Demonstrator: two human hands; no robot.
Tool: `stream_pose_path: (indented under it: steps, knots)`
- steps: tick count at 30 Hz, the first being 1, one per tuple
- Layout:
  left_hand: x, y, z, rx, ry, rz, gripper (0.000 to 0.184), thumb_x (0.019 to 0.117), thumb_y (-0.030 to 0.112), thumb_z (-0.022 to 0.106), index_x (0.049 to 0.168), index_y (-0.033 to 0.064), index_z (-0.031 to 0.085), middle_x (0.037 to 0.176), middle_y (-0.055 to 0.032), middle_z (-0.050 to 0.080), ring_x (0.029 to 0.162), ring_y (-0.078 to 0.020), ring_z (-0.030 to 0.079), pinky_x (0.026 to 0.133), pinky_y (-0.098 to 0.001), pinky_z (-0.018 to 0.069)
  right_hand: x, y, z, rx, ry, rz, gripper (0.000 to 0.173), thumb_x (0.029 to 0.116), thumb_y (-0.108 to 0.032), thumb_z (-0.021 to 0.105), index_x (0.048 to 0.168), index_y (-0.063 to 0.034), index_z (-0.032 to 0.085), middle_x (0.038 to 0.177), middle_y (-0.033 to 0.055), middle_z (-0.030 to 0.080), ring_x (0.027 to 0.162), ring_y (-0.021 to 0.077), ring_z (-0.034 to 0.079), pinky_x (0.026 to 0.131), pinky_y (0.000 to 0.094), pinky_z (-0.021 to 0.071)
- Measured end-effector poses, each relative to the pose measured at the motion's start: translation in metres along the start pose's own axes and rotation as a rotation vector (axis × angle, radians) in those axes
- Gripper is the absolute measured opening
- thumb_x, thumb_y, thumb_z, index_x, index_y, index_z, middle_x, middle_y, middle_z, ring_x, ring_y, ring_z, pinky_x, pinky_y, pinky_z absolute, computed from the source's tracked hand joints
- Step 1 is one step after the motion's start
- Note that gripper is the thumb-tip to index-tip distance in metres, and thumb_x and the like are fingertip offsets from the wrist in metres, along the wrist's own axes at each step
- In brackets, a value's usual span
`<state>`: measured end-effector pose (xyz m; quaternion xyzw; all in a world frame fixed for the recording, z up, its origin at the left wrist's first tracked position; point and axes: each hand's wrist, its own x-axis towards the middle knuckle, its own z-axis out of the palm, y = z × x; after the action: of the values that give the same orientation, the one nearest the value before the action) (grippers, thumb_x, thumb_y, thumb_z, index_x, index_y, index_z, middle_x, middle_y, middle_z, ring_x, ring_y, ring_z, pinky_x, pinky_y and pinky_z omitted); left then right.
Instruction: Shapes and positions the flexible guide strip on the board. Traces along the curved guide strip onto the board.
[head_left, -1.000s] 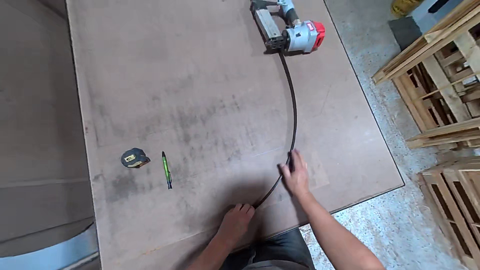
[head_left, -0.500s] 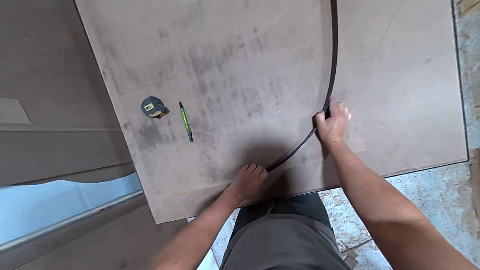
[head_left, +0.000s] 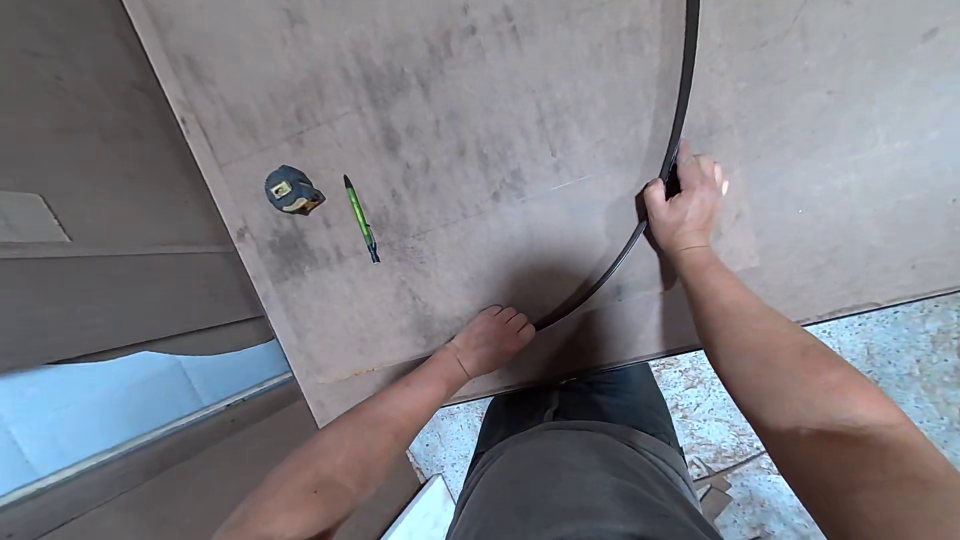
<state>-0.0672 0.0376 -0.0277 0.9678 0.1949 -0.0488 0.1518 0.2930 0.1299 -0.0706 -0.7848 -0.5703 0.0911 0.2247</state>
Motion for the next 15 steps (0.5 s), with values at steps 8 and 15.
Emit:
stream_pose_path:
  steps: [8, 15]
  knots:
    - [0.0011, 0.0007, 0.0043, -0.027, 0.033, -0.005, 0.009, 0.0970, 0.003, 0.056, 0.092, 0.0033, 0.064, 0.085, -0.0135, 0.067, 0.081, -0.0315, 0.070, 0.067, -0.0447, 0.0579, 0.0007, 0.0008, -0.0012, 0.048, -0.010, 0.017, 0.061, 0.0941, -0.046, 0.052, 0.147, -0.0170, 0.059, 0.119, 0.0087, 0.070, 0.114, 0.0266, 0.062, 0.097, 0.0497, 0.0445]
    - [0.0021, -0.0039, 0.0029, -0.006, 0.056, 0.018, 0.008, 0.0965, 0.002, 0.057, 0.091, 0.0037, 0.063, 0.082, -0.0126, 0.066, 0.078, -0.0302, 0.069, 0.063, -0.0418, 0.0564, -0.0060, 0.0081, -0.0079, 0.186, 0.001, -0.020, 0.066, 0.1013, -0.055, 0.050, 0.152, -0.0120, 0.052, 0.118, 0.0086, 0.070, 0.115, 0.0228, 0.061, 0.104, 0.0413, 0.0439]
